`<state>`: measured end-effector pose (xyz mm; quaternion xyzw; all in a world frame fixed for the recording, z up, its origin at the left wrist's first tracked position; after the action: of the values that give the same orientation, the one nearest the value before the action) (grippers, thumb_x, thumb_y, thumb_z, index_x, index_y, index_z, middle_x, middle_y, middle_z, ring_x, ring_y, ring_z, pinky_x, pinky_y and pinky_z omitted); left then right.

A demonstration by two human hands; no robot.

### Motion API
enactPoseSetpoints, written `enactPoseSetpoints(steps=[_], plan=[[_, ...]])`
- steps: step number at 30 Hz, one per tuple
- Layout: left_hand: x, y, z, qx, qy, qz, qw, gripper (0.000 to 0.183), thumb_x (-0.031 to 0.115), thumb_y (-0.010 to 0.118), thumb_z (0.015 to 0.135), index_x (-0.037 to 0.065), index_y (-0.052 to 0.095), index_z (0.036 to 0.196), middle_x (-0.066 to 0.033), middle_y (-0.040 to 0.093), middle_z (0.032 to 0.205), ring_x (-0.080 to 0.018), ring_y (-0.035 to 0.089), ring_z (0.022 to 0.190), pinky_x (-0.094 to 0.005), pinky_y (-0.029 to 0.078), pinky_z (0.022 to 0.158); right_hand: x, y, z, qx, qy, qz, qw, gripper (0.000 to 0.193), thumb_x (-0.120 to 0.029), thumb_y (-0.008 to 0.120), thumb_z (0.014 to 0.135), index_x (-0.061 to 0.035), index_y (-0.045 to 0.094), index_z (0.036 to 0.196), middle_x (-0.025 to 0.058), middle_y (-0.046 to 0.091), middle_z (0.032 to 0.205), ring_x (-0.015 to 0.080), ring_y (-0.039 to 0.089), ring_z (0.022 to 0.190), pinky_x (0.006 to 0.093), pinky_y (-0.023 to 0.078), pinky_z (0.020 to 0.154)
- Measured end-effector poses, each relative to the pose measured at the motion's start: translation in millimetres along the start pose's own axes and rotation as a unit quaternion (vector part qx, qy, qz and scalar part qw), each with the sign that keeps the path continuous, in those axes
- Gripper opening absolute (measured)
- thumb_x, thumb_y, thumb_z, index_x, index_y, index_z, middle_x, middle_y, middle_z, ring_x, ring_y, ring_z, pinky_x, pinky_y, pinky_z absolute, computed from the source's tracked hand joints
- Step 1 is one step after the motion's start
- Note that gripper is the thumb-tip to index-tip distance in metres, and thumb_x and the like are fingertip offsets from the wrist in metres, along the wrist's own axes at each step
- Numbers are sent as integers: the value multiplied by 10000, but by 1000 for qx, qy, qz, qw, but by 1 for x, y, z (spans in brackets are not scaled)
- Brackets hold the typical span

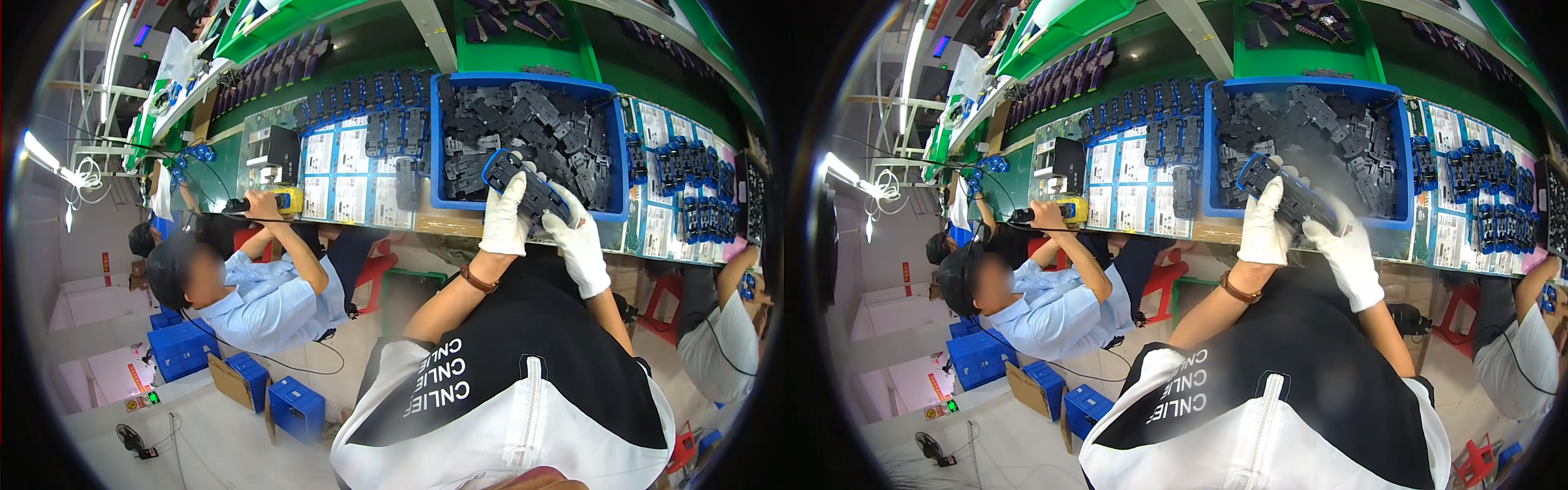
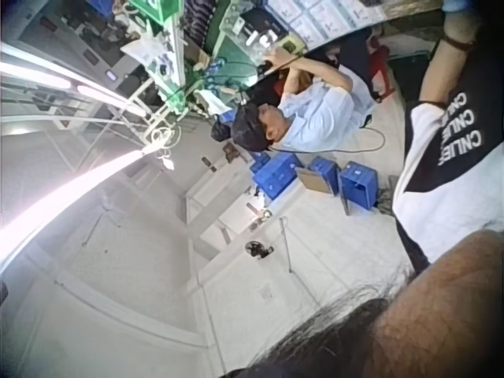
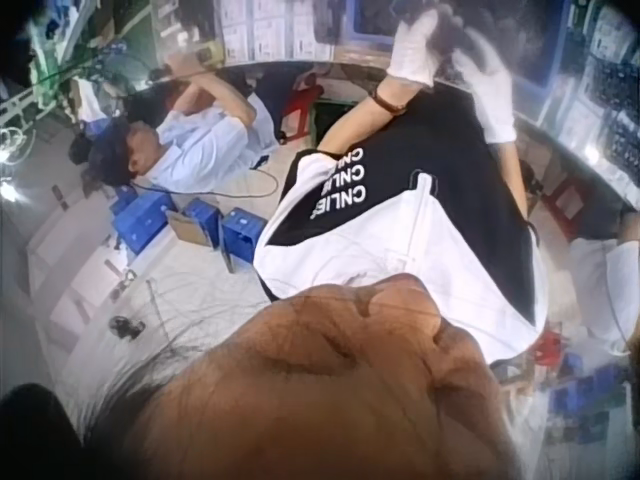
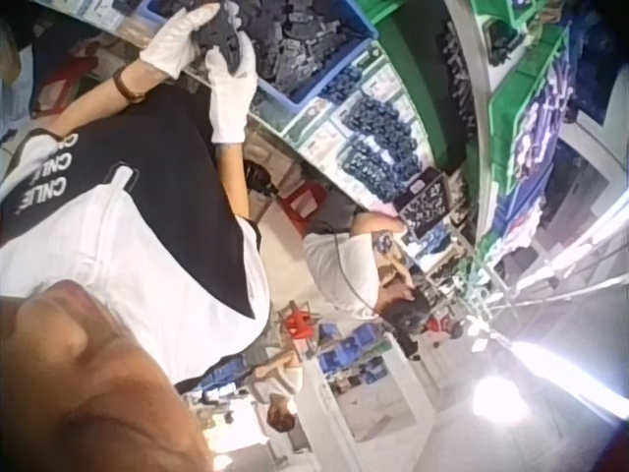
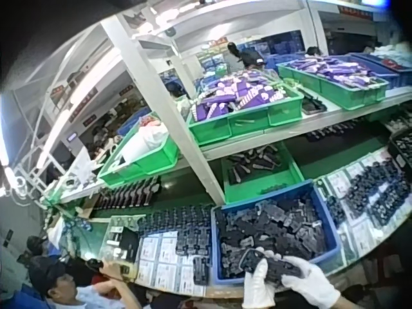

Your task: Assembling small plastic components into a larger blue plastic housing on a factory assembly line.

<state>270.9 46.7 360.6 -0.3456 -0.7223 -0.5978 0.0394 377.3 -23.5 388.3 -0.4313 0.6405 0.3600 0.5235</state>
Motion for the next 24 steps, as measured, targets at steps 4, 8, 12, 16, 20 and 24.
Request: enactPoseSetpoints(steps=[4,8,12,16,20,24], plan=[[5,9,-7,-2,1,-10,1000,359,93,592,874,91,482,1216,-71,572,1081,-228,568,1007,-398,479,905,8,1,-2,-43,63,88,993,667,-321,733,770,-9,458,1292,74,554,1151,120,538,991,258,456,834],[5,3,-5,-12,11,12,1000,343,104,578,885,87,479,1213,-72,580,1068,-231,577,993,-396,490,887,1,9,-9,-3,28,102,994,654,-288,743,769,-10,460,1289,72,552,1155,125,553,956,261,468,819],[4,6,-11,18,36,38,998,290,117,562,897,79,481,1173,-73,590,1043,-229,598,944,-382,512,836,2,12,-10,-2,32,140,990,634,-239,750,768,10,463,1275,75,562,1138,116,560,922,233,497,736],[9,9,-15,38,65,82,994,241,120,553,905,76,486,1132,-75,591,1032,-224,608,921,-373,524,803,8,16,-10,10,35,165,986,575,-214,731,783,27,479,1240,85,568,1123,107,565,896,226,509,684],[11,-1,-18,46,55,75,995,275,149,549,914,76,482,1170,-75,586,1042,-211,588,963,-361,501,837,13,22,-12,0,36,170,985,507,-166,704,799,30,492,1215,79,571,1112,103,565,893,225,511,689],[10,-14,-17,74,46,216,973,474,201,563,919,84,341,1322,-45,505,1170,-130,491,1032,-284,417,899,33,27,-8,50,37,125,990,394,-35,634,816,-7,527,1194,41,587,1056,94,555,914,228,465,809]])
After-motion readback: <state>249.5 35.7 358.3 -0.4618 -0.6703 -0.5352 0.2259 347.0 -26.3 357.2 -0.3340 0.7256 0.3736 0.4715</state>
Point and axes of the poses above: each hand's wrist, its own z-axis towards the middle knuckle, its own y-axis out of the palm, x = y × z, the point moved 2 cm from there along z, towards the middle knuckle
